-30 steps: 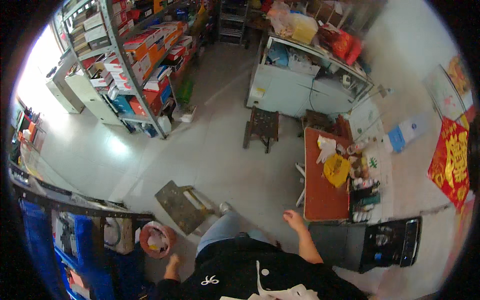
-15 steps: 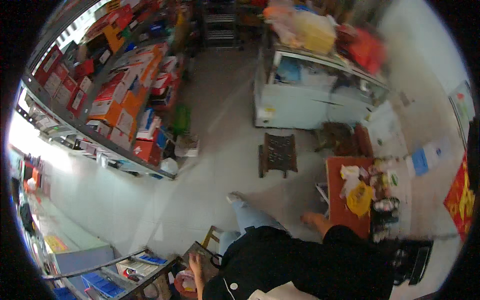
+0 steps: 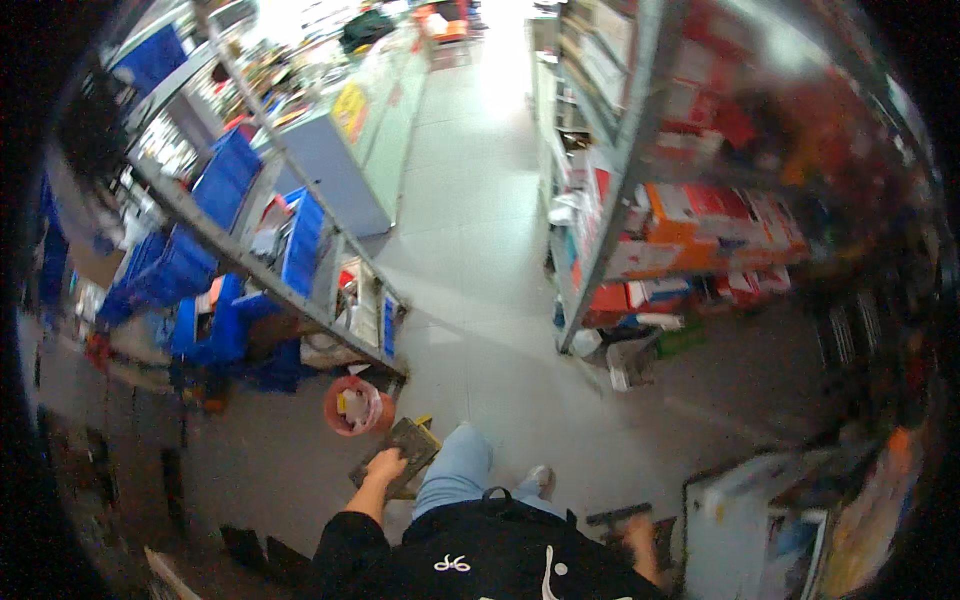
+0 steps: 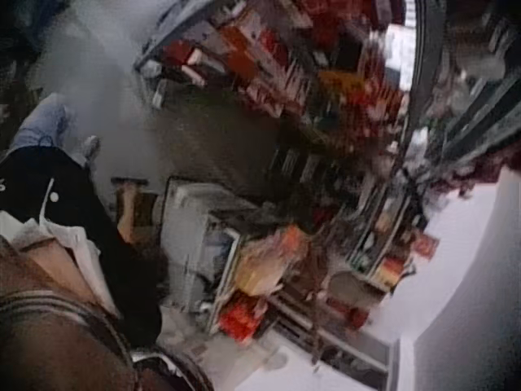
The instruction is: The person moves through a cluttered shop, picks up various small items including a white bottle, a box, and a metal lock, and places them into a black bag. The person also handles a plastic container and a tool kit.
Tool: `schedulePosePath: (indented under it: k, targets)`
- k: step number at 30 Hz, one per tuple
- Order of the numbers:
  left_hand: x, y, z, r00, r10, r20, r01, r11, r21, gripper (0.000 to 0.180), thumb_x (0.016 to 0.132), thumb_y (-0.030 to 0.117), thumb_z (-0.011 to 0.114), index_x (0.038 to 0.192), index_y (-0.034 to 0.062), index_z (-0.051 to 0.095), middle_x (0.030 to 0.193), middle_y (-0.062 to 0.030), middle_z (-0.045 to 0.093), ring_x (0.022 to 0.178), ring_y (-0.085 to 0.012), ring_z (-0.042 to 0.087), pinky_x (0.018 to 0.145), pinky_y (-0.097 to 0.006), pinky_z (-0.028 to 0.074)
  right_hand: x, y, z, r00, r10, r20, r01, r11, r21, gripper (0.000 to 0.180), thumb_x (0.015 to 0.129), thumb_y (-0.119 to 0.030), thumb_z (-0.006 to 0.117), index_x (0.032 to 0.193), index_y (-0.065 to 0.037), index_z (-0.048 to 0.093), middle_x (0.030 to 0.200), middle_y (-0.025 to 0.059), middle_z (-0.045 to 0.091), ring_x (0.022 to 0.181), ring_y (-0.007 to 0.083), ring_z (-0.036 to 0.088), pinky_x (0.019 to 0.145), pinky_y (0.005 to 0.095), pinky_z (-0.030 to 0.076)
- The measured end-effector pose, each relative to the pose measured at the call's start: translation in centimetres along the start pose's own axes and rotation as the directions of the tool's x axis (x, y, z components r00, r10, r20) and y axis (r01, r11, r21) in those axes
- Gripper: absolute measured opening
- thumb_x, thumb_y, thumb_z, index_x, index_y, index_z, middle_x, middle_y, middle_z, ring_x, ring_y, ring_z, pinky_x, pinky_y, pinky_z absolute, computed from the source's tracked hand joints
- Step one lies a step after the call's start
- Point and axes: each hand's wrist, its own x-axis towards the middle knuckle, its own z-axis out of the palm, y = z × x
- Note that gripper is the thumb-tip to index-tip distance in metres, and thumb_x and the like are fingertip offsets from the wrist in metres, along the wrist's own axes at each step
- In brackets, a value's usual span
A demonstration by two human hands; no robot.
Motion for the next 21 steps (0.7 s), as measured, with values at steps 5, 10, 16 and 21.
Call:
schedulePosePath:
  k: [5,10,16,21]
  targets:
    - [2.1,6.3,-3.1,0.997,0.071,-0.001,-0.071,0.988,-0.14,0.036,0.079,0.038,0.055,0.106,0.0145,0.062,0.106,-0.015,0.062,0.1,-0.0344,0.057,0.082,-0.045,0.046,3.5,-3.8,4.5,0.932,0.118,0.343,-0.023,0.963,-0.267,0.018,0.086,-0.018,0.054,0.093,-0.001,0.056,0.071,0.0075,0.056,0.06,0.0193,0.056,0.054,0.0337,0.047]
    - [6.2,-1.1,-1.5,0.976,-0.216,-0.001,0.206,0.932,-0.297,0.041,0.077,0.041,0.057,0.107,0.0133,0.062,0.106,-0.0167,0.061,0.099,-0.0356,0.057,0.083,-0.046,0.046,10.3,-15.3,6.4,0.914,0.131,0.383,0.03,0.921,-0.387,0.022,0.083,-0.016,0.056,0.098,0.001,0.056,0.077,0.0103,0.059,0.065,0.021,0.059,0.058,0.0351,0.049]
    - [13.0,-13.3,8.2,0.789,-0.459,0.409,0.54,0.836,-0.102,0.04,0.075,0.035,0.065,0.097,0.0015,0.066,0.106,-0.0194,0.062,0.099,-0.0339,0.059,0.081,-0.041,0.048,15.6,-30.1,14.2,0.95,0.163,0.267,-0.041,0.91,-0.412,0.029,0.081,-0.015,0.058,0.103,0.003,0.057,0.083,0.0137,0.062,0.071,0.0231,0.062,0.063,0.0368,0.051]
    - [28.3,-10.8,-2.9,0.923,0.079,0.376,0.074,0.923,-0.377,0.047,0.076,0.043,0.06,0.102,0.004,0.064,0.1,-0.0188,0.062,0.098,-0.03,0.058,0.082,-0.041,0.044,17.7,-43.7,25.7,0.94,-0.066,0.335,0.063,0.998,0.02,0.029,0.081,-0.011,0.058,0.105,0.006,0.056,0.079,0.0153,0.063,0.067,0.0216,0.063,0.06,0.0323,0.051]
